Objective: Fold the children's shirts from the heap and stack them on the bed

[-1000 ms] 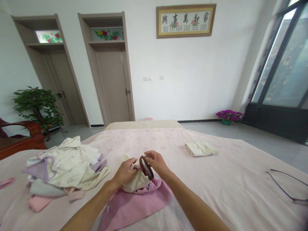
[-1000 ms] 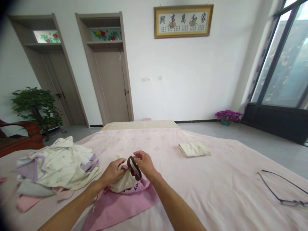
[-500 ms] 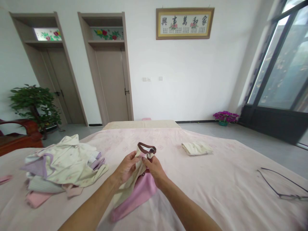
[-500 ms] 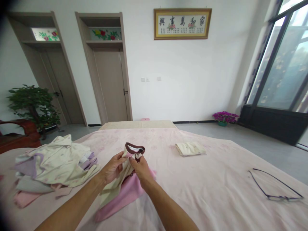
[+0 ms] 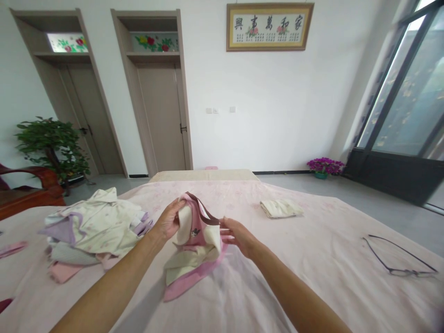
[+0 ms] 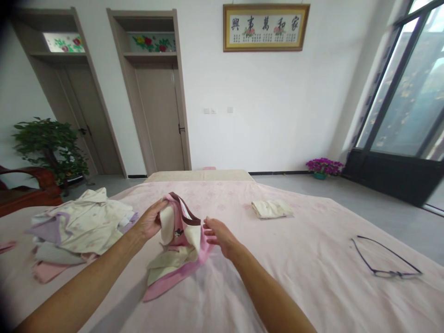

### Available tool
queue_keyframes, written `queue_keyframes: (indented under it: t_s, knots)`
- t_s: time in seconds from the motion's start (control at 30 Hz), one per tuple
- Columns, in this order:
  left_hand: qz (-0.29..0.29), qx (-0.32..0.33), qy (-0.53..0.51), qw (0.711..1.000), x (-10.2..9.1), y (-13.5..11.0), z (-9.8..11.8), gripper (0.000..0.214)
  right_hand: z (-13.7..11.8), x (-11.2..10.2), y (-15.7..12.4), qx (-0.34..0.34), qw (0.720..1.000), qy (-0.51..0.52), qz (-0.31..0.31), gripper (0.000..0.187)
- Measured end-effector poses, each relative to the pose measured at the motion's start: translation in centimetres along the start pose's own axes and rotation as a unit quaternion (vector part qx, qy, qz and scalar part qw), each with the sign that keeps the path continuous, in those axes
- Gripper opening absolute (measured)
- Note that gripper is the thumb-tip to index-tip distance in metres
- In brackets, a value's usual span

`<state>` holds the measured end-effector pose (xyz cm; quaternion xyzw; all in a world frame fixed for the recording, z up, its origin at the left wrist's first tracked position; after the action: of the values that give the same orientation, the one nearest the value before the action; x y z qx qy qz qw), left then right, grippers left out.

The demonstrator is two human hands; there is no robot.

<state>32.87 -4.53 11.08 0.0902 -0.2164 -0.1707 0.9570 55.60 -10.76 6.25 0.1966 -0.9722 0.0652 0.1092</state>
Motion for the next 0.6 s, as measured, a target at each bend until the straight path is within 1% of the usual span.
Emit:
queue_keyframes:
  t_s: [0.03,0.07,0.13,0.17,0.27,0.33,0.4,0.47,0.53,0.57,0.6]
  knots:
    - [0.000,0.007,0.003,1.000,0.5,-0.1,-0.1,0.026,0.6,1.3,-0.5,-0.010,0.999,-0.011,-0.029,0.040]
    - [-0.001,0.012,0.005,1.000,1.0,-0.2,-0.2,0.026,1.2,2.6,-1.1,-0.028,0.999,-0.011,-0.045,0.042]
    - [0.002,0.019,0.005,1.000,1.5,-0.3,-0.2,0.026,1.9,4.6,-2.4,-0.074,0.996,-0.003,-0.045,0.044]
    - [0.006,0.022,0.000,1.000,1.6,-0.3,-0.1,0.026,2.2,5.3,-3.0,-0.098,0.995,0.009,-0.034,0.047]
    - [0.024,0.031,-0.035,0.999,1.5,-0.3,0.4,0.025,2.9,6.2,-4.2,-0.156,0.987,0.045,0.005,0.054]
    - [0.022,0.034,-0.062,0.997,1.4,-0.3,0.7,0.026,3.5,6.4,-4.0,-0.179,0.983,0.039,0.010,0.057]
    - [0.005,0.030,-0.081,0.996,1.4,-0.2,1.0,0.027,4.1,6.2,-3.0,-0.174,0.985,0.009,0.014,0.054]
    - [-0.020,0.021,-0.089,0.996,1.1,-0.2,1.3,0.028,4.3,5.1,-1.6,-0.142,0.989,-0.006,0.043,0.043]
    - [-0.039,0.013,-0.065,0.997,0.2,-0.2,1.8,0.029,3.5,3.1,-0.3,-0.115,0.989,-0.005,0.094,0.035]
    - [-0.050,0.007,-0.033,0.998,-0.5,-0.3,2.2,0.030,2.5,1.7,0.2,-0.119,0.985,-0.018,0.126,0.032]
    - [-0.063,-0.004,0.015,0.998,-1.2,-0.4,2.7,0.032,1.1,0.2,0.4,-0.139,0.974,-0.046,0.170,0.029]
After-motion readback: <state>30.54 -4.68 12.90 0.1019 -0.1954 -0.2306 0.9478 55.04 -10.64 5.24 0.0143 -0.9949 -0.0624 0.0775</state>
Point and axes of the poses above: each hand's wrist, its own y-axis towards the middle knuckle, its own x-axis out of the palm, z = x × y, the point moved 4 cm from there along y, towards the middle knuckle, and after that the axes turned 14 degrees about -z, right-handed, at the moved point
